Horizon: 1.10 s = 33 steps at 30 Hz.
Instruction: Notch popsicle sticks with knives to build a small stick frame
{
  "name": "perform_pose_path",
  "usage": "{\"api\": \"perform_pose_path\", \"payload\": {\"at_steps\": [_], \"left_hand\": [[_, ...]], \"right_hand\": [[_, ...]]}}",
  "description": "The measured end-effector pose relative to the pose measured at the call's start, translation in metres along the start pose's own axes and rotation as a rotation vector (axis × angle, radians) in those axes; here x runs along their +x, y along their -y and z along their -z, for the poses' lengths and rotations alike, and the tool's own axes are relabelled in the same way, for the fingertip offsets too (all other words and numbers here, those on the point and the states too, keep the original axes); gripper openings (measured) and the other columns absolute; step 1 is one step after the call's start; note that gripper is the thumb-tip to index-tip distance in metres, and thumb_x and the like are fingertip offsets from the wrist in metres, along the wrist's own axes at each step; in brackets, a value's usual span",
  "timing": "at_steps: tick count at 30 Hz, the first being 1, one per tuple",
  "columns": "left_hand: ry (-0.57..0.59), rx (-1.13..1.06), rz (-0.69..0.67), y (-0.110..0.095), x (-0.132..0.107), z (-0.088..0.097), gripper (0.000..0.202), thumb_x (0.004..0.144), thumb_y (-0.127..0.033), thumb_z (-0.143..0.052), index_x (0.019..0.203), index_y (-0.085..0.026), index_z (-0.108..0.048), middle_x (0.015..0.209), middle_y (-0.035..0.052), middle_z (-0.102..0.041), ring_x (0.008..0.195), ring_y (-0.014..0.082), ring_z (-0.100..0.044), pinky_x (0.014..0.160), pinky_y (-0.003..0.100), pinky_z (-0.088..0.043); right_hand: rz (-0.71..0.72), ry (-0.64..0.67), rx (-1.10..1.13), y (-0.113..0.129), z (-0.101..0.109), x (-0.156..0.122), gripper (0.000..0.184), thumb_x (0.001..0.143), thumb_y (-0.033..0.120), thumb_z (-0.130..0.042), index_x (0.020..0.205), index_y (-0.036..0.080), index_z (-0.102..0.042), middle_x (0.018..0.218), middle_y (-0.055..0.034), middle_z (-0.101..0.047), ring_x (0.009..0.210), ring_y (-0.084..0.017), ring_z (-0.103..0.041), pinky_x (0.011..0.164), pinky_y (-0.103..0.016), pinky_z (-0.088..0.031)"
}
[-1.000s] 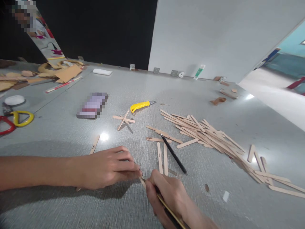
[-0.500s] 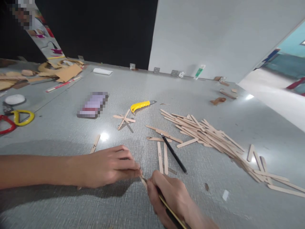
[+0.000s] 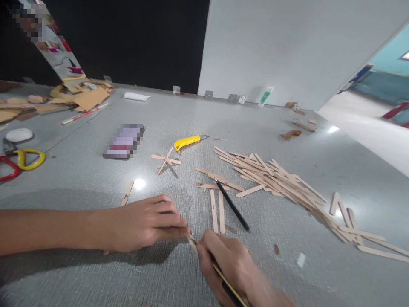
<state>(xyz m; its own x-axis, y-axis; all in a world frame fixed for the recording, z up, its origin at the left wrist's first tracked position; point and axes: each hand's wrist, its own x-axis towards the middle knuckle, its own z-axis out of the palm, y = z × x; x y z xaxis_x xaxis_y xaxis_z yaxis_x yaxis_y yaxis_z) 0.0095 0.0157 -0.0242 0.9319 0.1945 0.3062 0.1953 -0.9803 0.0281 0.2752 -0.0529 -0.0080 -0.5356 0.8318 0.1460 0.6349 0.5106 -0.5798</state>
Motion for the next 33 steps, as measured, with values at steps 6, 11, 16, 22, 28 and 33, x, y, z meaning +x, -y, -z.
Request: {"api": "perform_pose_path", "payload": {"at_steps": [6,11,16,22,28,33], "left_hand": [[-0.001,0.007,-0.004,0.001,0.000,0.000,0.032,0.102,-0.014,-0.060,0.133,-0.013,-0.063,0.119,0.0076,-0.070,0.100,0.0212,-0.059,0.092,0.036,-0.048],[0.018,-0.021,-0.010,0.001,0.000,0.001,0.033,0.101,-0.011,-0.057,0.133,-0.012,-0.063,0.121,0.0081,-0.070,0.102,0.0222,-0.058,0.094,0.037,-0.047],[-0.018,-0.063,-0.007,0.002,-0.001,-0.003,0.040,0.096,-0.010,-0.063,0.136,-0.012,-0.062,0.118,0.0085,-0.070,0.103,0.0233,-0.060,0.094,0.039,-0.048],[-0.022,-0.099,0.001,0.002,0.000,-0.006,0.034,0.101,-0.010,-0.056,0.133,-0.012,-0.063,0.118,0.0089,-0.071,0.103,0.0233,-0.059,0.093,0.039,-0.046],[-0.010,-0.096,0.021,0.001,0.000,-0.006,0.028,0.104,-0.013,-0.054,0.130,-0.013,-0.064,0.118,0.0082,-0.071,0.102,0.0227,-0.059,0.093,0.038,-0.045],[-0.033,-0.103,0.020,0.001,0.000,-0.007,0.026,0.105,-0.014,-0.054,0.128,-0.014,-0.065,0.117,0.0080,-0.071,0.101,0.0225,-0.059,0.093,0.039,-0.045]], "right_hand": [[-0.048,0.086,0.038,-0.002,0.002,-0.003,0.031,0.110,0.021,-0.036,0.082,0.025,-0.048,0.066,0.0036,-0.057,0.051,-0.012,-0.054,0.050,-0.024,-0.042],[-0.114,0.079,0.112,-0.008,0.000,-0.010,0.034,0.113,0.029,-0.036,0.083,0.025,-0.050,0.065,0.0051,-0.055,0.052,-0.011,-0.052,0.052,-0.024,-0.041],[-0.178,0.056,0.226,-0.006,-0.003,-0.007,0.034,0.114,0.033,-0.036,0.084,0.024,-0.051,0.066,0.0053,-0.056,0.054,-0.011,-0.053,0.055,-0.024,-0.042],[-0.126,0.051,0.194,-0.002,-0.004,0.001,0.033,0.113,0.032,-0.037,0.084,0.024,-0.051,0.069,0.0051,-0.054,0.055,-0.011,-0.045,0.053,-0.026,-0.038],[-0.156,0.049,0.203,-0.005,-0.006,0.002,0.035,0.113,0.033,-0.038,0.083,0.024,-0.052,0.068,0.0051,-0.053,0.054,-0.010,-0.044,0.052,-0.026,-0.036],[-0.181,0.047,0.211,-0.006,-0.007,-0.001,0.036,0.113,0.034,-0.039,0.081,0.024,-0.053,0.065,0.0059,-0.051,0.052,-0.010,-0.044,0.051,-0.026,-0.035]]}}
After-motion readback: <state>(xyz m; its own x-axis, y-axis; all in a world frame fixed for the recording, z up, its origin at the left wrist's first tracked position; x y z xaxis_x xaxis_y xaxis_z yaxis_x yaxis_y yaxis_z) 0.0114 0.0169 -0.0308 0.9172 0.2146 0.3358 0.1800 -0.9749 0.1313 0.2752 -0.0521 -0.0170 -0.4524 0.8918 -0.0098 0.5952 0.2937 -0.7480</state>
